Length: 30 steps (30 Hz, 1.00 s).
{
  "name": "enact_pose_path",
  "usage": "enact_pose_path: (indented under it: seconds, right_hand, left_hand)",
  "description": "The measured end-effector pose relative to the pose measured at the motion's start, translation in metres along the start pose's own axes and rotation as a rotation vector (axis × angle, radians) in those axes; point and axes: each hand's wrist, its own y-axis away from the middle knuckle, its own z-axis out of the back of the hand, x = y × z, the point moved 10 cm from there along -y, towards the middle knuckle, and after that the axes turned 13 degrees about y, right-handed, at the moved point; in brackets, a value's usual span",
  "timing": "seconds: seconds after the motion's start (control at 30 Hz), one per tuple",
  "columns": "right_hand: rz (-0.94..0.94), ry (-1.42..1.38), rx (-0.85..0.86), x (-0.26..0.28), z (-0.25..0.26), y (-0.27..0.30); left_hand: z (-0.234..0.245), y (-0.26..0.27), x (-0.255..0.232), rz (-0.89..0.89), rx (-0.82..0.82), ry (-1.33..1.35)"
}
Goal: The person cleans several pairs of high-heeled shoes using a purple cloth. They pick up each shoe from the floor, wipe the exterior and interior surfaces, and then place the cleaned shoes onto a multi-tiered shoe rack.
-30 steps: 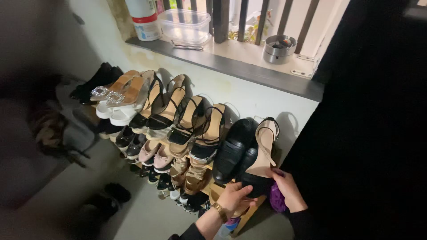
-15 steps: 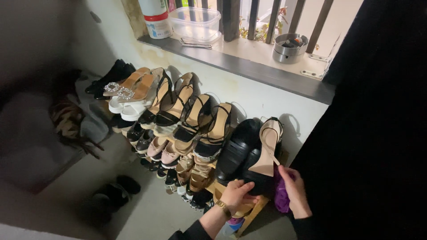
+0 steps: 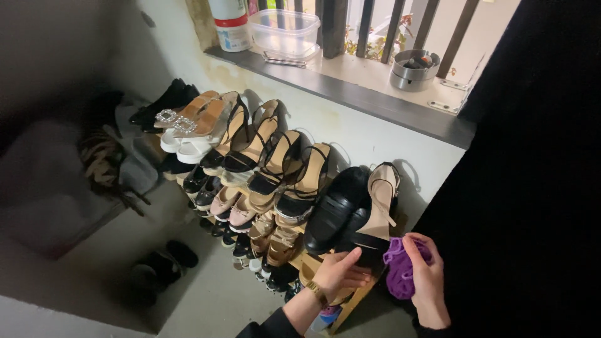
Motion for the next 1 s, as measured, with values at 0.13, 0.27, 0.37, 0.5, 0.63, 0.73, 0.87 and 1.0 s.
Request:
enact_pose_path:
  seconds: [0.13, 0.27, 0.37, 0.5, 0.63, 0.73, 0.87, 1.0]
  right_hand:
    - [-0.049, -0.028, 0.043, 0.01, -0.008, 0.005]
    - [-0.03, -0.018, 0.096, 0.02, -0.014, 0.008]
    - [-0.05, -0.065, 0.16, 0.031, -0.024, 0.013]
    - [-0.082, -0.062, 0.215, 0.042, -0.036, 0.021]
    - [-0.087, -0.11, 0.284, 0.061, -0.052, 0.037]
    - [-0.105, -0.104, 0.342, 0.069, -0.069, 0.054]
    - [0.224, -0.047, 0.359, 0.101, -0.088, 0.081]
    - [0.393, -0.087, 0.511, 0.128, -0.127, 0.121]
  left_hand:
    - [0.003, 0.008, -0.005, -0.018, -0.021, -0.04]
    - [0.004, 0.015, -0.011, -0.043, 0.0, -0.058]
    - [0.006, 0.02, -0.018, -0.073, 0.001, -0.068]
    - [0.017, 0.026, -0.022, -0.105, -0.032, -0.077]
    - [0.038, 0.033, -0.017, -0.094, -0.044, -0.01]
    - [0.059, 0.048, -0.02, -0.125, -0.095, -0.008]
    - [0.091, 0.08, -0.03, -0.178, -0.176, 0.044]
    - [0.118, 0.123, -0.046, -0.242, -0.253, 0.022]
